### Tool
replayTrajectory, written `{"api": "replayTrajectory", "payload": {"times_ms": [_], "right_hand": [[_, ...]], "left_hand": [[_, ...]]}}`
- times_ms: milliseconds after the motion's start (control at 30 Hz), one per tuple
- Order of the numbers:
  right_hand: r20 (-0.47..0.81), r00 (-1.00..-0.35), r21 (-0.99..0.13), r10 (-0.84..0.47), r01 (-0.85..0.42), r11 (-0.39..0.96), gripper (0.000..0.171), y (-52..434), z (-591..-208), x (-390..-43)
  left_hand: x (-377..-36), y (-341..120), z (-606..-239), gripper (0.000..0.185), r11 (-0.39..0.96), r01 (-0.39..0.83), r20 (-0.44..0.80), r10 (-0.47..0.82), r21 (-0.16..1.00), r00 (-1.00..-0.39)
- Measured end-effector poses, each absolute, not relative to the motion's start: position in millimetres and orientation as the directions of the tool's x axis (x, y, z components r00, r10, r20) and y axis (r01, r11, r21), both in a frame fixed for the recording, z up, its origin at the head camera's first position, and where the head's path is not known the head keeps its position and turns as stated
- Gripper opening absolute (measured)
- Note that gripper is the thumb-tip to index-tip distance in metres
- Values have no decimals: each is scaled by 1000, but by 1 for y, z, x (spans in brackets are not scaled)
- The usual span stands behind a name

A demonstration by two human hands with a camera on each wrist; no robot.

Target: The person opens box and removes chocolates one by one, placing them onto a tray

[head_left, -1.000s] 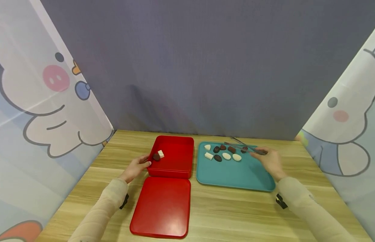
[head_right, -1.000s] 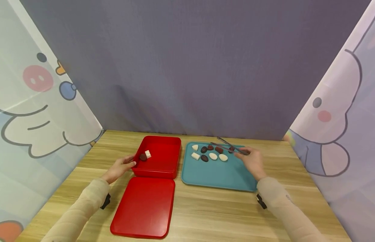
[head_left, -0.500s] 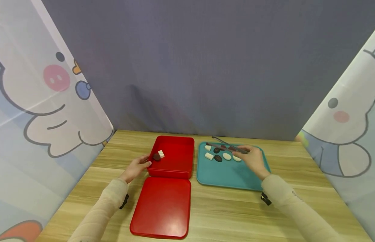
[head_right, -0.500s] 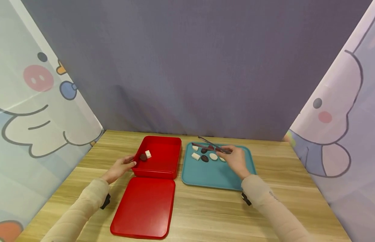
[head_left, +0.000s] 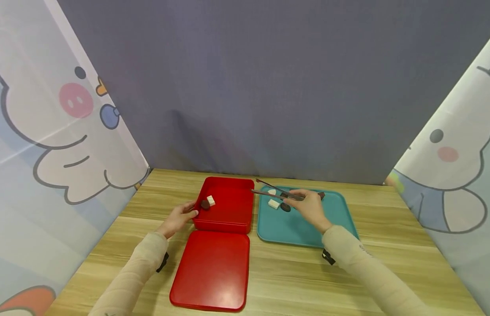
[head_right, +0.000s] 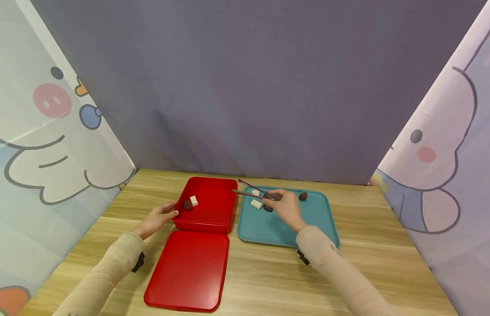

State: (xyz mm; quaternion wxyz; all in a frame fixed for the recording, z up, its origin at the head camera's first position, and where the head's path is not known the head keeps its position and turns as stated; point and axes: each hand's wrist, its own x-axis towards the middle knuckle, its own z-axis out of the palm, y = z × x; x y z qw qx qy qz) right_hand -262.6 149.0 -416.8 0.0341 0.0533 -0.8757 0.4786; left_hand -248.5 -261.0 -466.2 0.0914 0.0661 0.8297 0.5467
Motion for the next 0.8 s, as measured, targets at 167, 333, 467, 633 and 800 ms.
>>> {"api": "replayTrajectory", "payload": {"times_ms": [167, 333, 467, 633, 800], "right_hand": [[116, -990, -859, -86, -143, 491, 41, 129, -418, -266], [111, -989, -883, -100, -144, 446, 37, 112, -422, -270], [111, -988, -896, -111, -147, 418, 35, 103, -425, -273], [115, -985, -901, -125, -157, 404, 34, 92, -429, -276], [113, -985, -888, -132, -160, 432, 31, 77, -436, -280]], "left_hand": [[-249, -261, -465, 57, 395, 7, -82, 210, 919, -974], [-249, -261, -466, 58, 400, 7, -85, 212, 917, -974], [-250, -260, -466, 57, 399, 0, -89, 204, 917, -975], [-250, -259, -465, 57, 393, 6, -85, 215, 919, -973], [-250, -261, -467, 56, 395, 15, -74, 208, 918, -975]]}}
